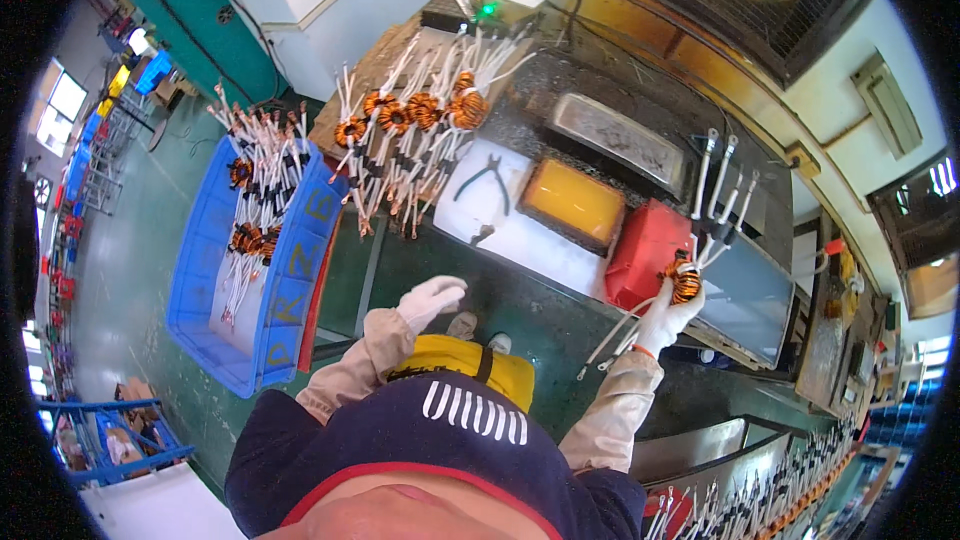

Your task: The person repeatedly picks up copper-wound electrical components with white wires, places them into a red fixture, and applies heat to the wire ends, producing visible smoke. They then remove the components and place them onto a metal rack or into a blue bin. The process is repeated multiple times throughout the clip.

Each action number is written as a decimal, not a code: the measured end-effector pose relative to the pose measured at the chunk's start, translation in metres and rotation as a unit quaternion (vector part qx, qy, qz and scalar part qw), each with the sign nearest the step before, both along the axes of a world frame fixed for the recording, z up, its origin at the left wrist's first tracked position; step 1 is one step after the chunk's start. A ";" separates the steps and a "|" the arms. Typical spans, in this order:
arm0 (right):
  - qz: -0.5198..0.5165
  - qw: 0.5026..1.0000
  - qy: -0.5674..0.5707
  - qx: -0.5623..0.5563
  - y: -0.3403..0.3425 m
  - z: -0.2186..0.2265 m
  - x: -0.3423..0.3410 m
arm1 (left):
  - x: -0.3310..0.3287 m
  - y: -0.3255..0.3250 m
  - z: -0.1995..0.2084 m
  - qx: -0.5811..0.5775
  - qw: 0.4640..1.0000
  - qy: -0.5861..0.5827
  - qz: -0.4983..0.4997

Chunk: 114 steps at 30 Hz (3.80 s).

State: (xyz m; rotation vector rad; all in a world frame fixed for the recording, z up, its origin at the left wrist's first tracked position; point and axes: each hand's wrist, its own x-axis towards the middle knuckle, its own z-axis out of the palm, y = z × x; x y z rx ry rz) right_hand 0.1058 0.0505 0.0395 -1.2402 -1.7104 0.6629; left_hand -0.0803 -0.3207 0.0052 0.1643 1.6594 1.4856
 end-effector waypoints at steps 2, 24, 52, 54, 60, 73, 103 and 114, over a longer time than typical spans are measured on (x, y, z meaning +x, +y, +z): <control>0.005 1.000 0.029 -0.011 0.003 -0.005 -0.002 | -0.025 -0.019 -0.006 -0.058 0.986 0.153 0.023; -0.025 0.998 0.060 0.007 0.011 -0.019 -0.009 | -0.146 -0.146 0.003 -0.486 0.578 0.618 0.217; -0.026 0.995 0.097 0.027 0.013 -0.026 -0.020 | -0.209 -0.165 -0.007 -0.522 0.533 0.646 0.161; -0.006 0.995 0.078 0.055 0.022 -0.034 -0.010 | -0.207 -0.161 -0.002 -0.532 0.542 0.632 0.153; -0.043 0.996 0.072 0.023 0.017 -0.030 -0.015 | -0.207 -0.161 0.000 -0.521 0.520 0.658 0.160; -0.050 0.996 0.043 0.066 0.025 -0.034 -0.012 | -0.175 -0.172 -0.057 -0.282 0.556 0.782 -0.016; 0.008 0.995 0.100 -0.001 0.085 -0.053 0.006 | -0.076 -0.287 -0.195 -0.419 0.716 0.541 0.140; 0.081 0.994 0.069 -0.017 0.128 -0.062 0.029 | -0.081 -0.301 -0.143 -0.452 0.632 0.624 0.081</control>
